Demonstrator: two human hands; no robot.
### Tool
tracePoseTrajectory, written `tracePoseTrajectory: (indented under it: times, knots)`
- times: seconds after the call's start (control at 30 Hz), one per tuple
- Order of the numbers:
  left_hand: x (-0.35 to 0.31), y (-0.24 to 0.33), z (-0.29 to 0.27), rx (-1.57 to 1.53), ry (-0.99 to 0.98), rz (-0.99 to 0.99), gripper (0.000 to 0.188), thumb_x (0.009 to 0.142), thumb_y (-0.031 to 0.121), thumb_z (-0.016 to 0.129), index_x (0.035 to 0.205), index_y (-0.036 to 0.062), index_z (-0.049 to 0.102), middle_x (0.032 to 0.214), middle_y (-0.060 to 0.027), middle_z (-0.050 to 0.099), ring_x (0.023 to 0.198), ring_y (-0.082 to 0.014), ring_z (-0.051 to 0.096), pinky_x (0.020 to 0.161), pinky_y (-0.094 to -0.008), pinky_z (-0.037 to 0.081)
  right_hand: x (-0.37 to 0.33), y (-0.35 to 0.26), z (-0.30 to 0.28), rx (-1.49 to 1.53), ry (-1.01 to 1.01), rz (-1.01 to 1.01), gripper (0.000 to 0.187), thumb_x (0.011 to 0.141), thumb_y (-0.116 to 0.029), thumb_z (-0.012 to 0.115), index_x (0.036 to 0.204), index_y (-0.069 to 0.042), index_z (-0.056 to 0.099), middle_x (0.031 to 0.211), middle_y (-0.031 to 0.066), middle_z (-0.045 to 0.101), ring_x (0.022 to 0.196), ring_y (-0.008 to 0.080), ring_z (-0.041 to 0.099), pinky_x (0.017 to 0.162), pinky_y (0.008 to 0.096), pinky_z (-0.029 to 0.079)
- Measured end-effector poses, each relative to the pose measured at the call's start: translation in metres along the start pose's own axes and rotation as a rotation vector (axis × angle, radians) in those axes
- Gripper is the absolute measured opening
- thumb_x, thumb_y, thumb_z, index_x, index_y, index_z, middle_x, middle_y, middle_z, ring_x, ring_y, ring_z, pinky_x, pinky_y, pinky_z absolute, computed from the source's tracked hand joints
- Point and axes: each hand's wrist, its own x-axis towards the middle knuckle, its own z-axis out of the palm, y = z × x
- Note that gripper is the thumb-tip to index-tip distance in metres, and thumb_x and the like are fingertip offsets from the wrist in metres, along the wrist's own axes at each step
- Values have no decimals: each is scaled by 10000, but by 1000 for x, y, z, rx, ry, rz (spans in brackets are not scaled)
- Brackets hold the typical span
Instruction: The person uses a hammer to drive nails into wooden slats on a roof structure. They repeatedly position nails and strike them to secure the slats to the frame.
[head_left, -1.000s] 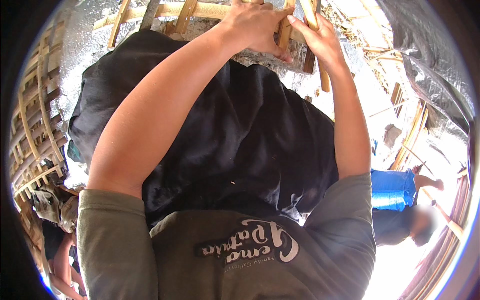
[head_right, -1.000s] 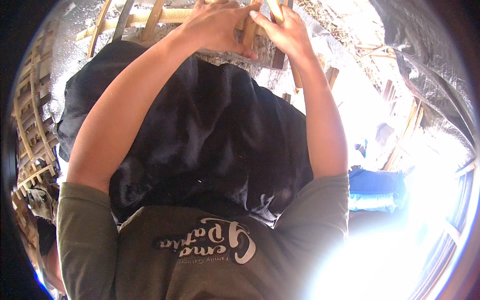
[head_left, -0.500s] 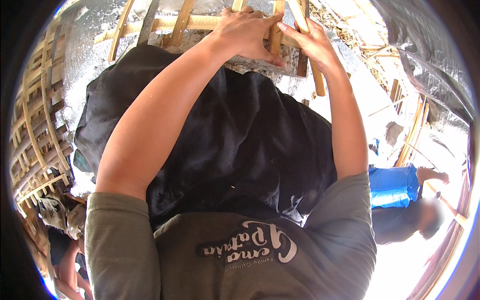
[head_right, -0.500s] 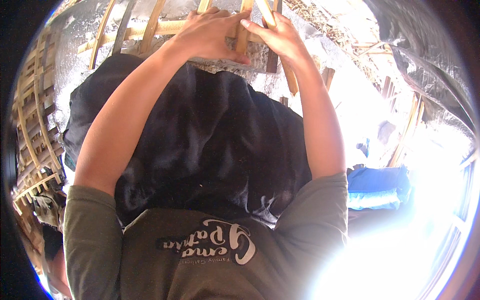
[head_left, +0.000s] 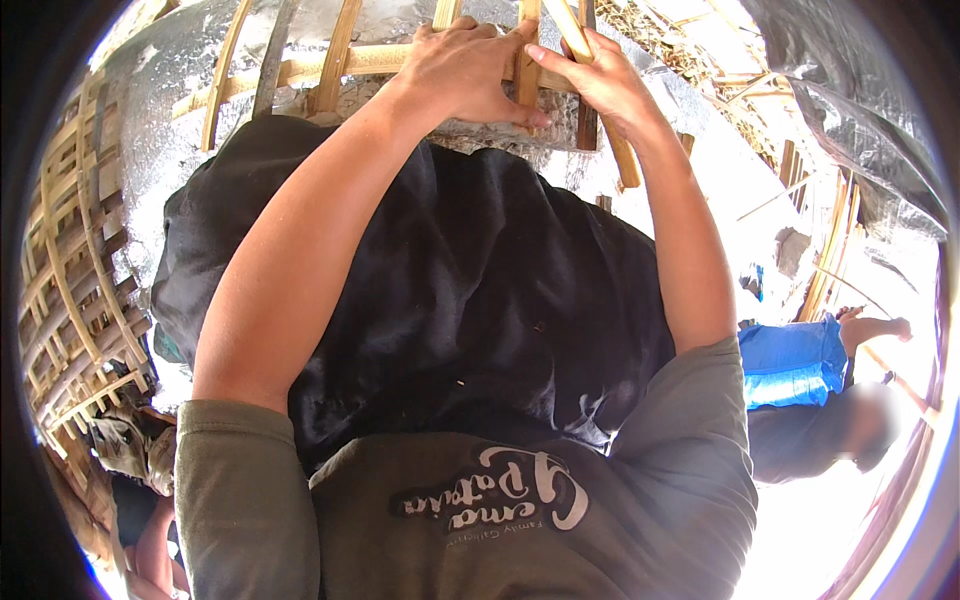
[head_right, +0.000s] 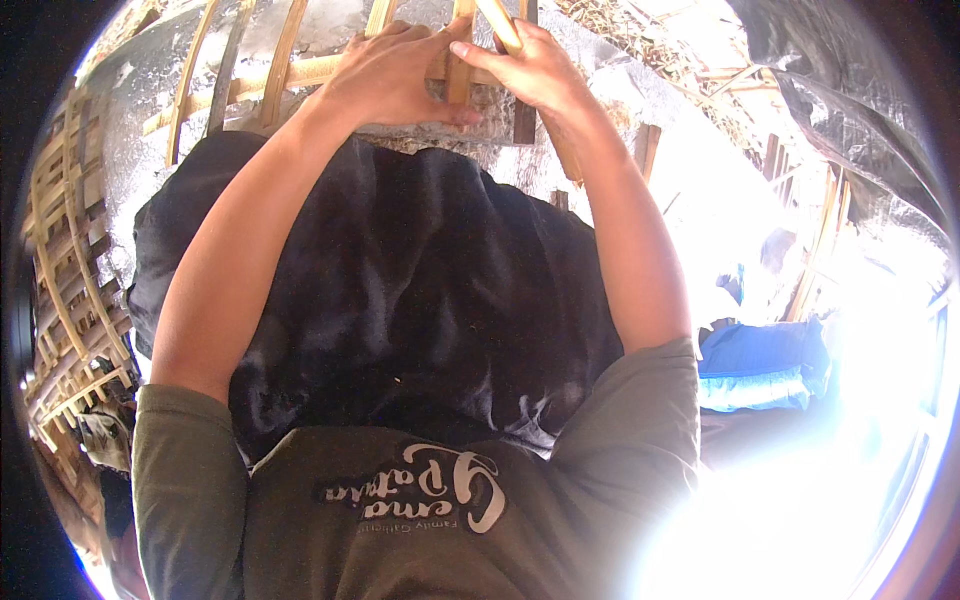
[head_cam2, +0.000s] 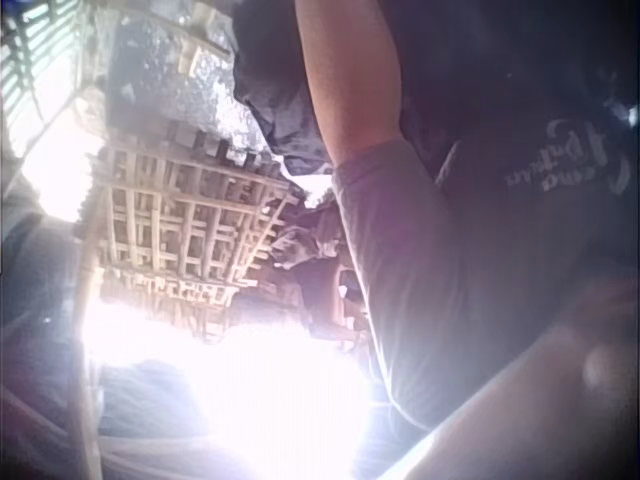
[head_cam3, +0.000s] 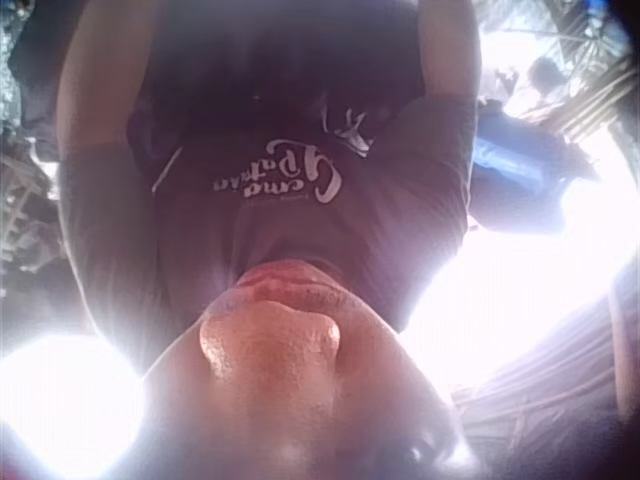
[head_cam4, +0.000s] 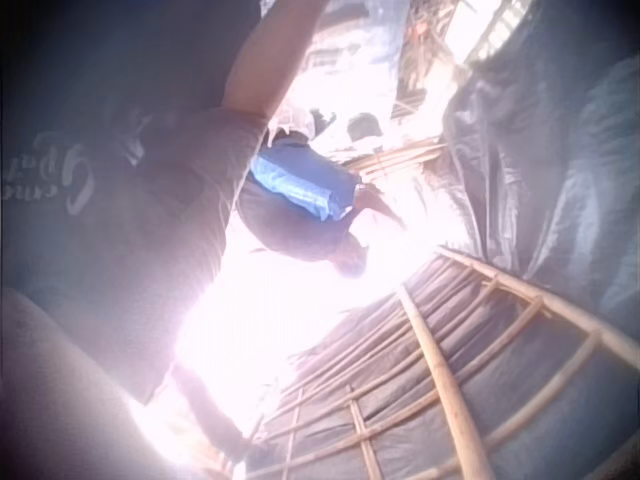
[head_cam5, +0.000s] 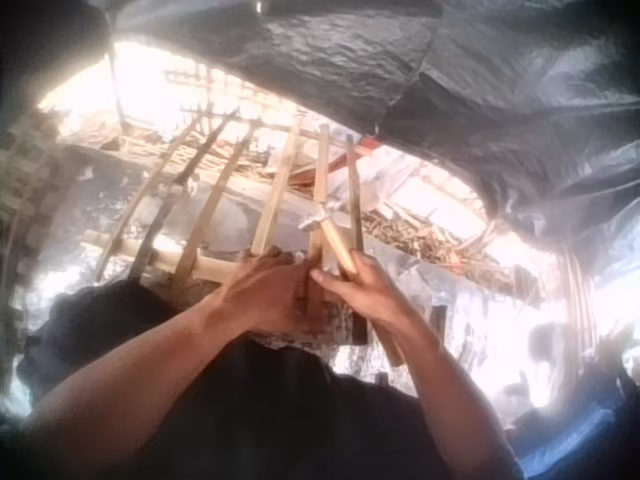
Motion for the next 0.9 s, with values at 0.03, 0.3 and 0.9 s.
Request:
tracePoseTrajectory:
  times: [0.03, 0.3, 0.9]
  knots:
    - [0, 0, 0, -5, -7, -1, 1164, 638, 792, 775, 1566, 203, 393, 1277, -105, 664, 1313, -309, 554, 1042, -599, 430, 1, 2, 0, -12, 4, -5, 676, 819, -587, 793, 1146, -7, 676, 760, 35, 606, 768, 151, 604, 724, 343, 494]
    - [1, -2, 4, 0, 16, 23, 1123, 669, 772, 770, 1555, 185, 407, 1244, -118, 668, 1289, -322, 569, 1034, -574, 449, 7, 13, 4, -86, 61, -17, 730, 785, -628, 794, 1158, -9, 691, 895, 111, 704, 901, 214, 680, 848, 375, 529]
    - [-7, -9, 17, 2, 125, 14, 1204, 614, 786, 787, 1589, 233, 347, 1288, -135, 646, 1296, -335, 554, 1071, -611, 399, -71, -31, -49, -580, 106, -383, 268, 1048, -267, 556, 1212, -58, 592, 775, 216, 637, 720, 399, 651, 651, 474, 493]
